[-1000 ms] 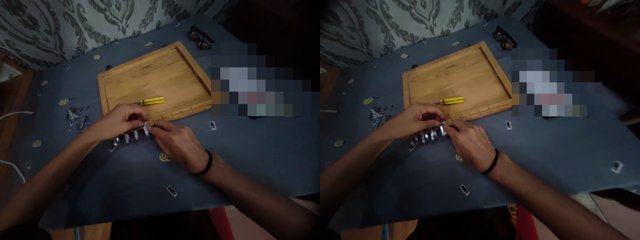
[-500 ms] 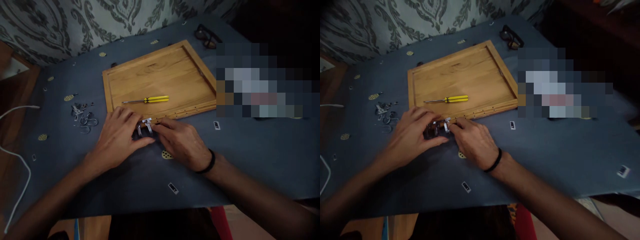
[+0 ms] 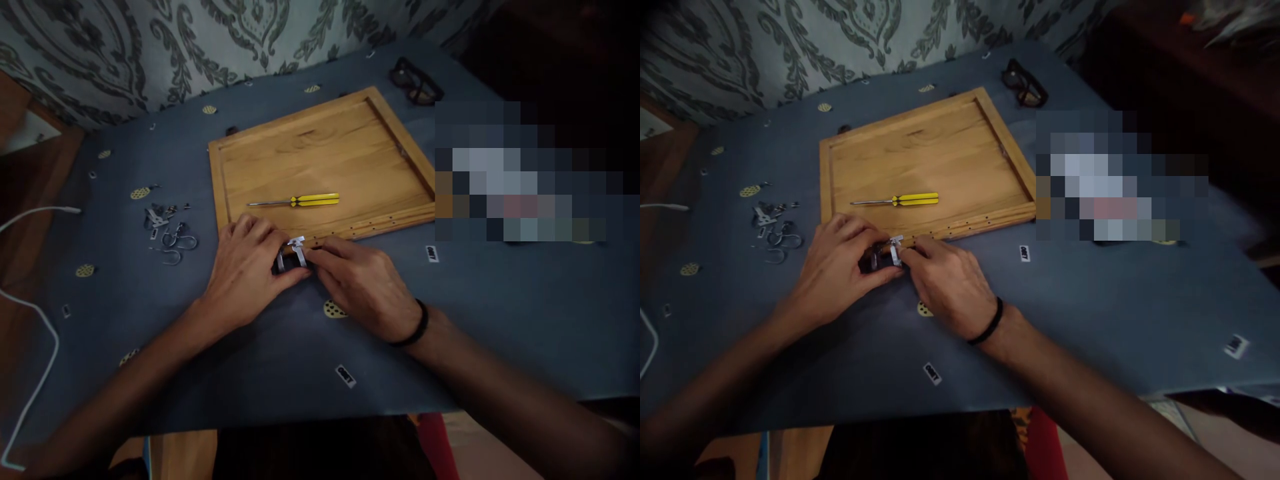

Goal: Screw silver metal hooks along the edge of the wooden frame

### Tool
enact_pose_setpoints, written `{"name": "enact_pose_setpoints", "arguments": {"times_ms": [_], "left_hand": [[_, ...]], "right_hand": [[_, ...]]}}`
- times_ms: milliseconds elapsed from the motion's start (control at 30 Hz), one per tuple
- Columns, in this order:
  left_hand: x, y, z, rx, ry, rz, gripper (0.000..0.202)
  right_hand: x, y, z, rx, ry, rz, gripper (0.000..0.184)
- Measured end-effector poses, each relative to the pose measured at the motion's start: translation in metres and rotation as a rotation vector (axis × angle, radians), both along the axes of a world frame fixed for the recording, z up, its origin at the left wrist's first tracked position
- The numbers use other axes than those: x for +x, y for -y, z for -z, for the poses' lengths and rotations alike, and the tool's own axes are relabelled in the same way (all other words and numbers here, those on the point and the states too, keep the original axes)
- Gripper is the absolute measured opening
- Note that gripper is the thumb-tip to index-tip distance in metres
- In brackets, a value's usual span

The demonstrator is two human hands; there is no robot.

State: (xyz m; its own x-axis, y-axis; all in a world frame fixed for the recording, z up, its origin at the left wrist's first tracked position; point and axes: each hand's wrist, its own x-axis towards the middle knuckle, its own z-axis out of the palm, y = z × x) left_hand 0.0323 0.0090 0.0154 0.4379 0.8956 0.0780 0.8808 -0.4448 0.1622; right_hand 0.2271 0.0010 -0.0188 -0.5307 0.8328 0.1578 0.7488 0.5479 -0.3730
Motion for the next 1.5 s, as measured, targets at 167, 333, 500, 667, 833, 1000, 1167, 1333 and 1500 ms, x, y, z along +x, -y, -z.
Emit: {"name": "enact_pose_setpoints", "arguments": {"times_ms": [167,333,500,667,833,1000,1167,1333,1500], "left_hand": [[0.0,-0.001,0.0,0.004,0.017,0.013,0.033],[0.0,-0.001,-0.001,0.003,0.008,0.023,0.033],[0.001,-0.002,-0.003,-0.012,-0.005,0.018,0.034],[0.0,-0.002,-0.001,0.008,0.011,0.021,0.035],[-0.002,-0.002,0.001,0.027,0.034,0.037,0.036],[-0.003,-0.002,0.002,0.008,0.041,0.038,0.035],[-0.003,-0.001,0.002,0.015,0.041,0.05,0.034],[-0.003,-0.001,0.002,0.004,0.039,0.047,0.036],[-0.002,-0.001,0.002,-0.018,0.046,0.029,0.035]], "right_hand": [[0.001,0.0,0.002,0.028,-0.01,-0.014,0.029],[0.001,0.0,0.003,0.012,-0.02,-0.019,0.029],[0.002,0.001,0.006,0.043,-0.063,-0.016,0.031],[0.013,-0.011,-0.006,0.159,-0.186,0.095,0.036],[0.016,-0.049,-0.026,0.143,0.036,0.054,0.042],[0.006,-0.075,-0.023,0.072,0.169,0.05,0.033],[0.011,-0.078,-0.02,0.072,0.165,0.086,0.027],[0.024,-0.072,-0.043,0.084,-0.41,0.131,0.016],[0.011,-0.055,-0.077,0.316,-1.116,0.126,0.024]]}}
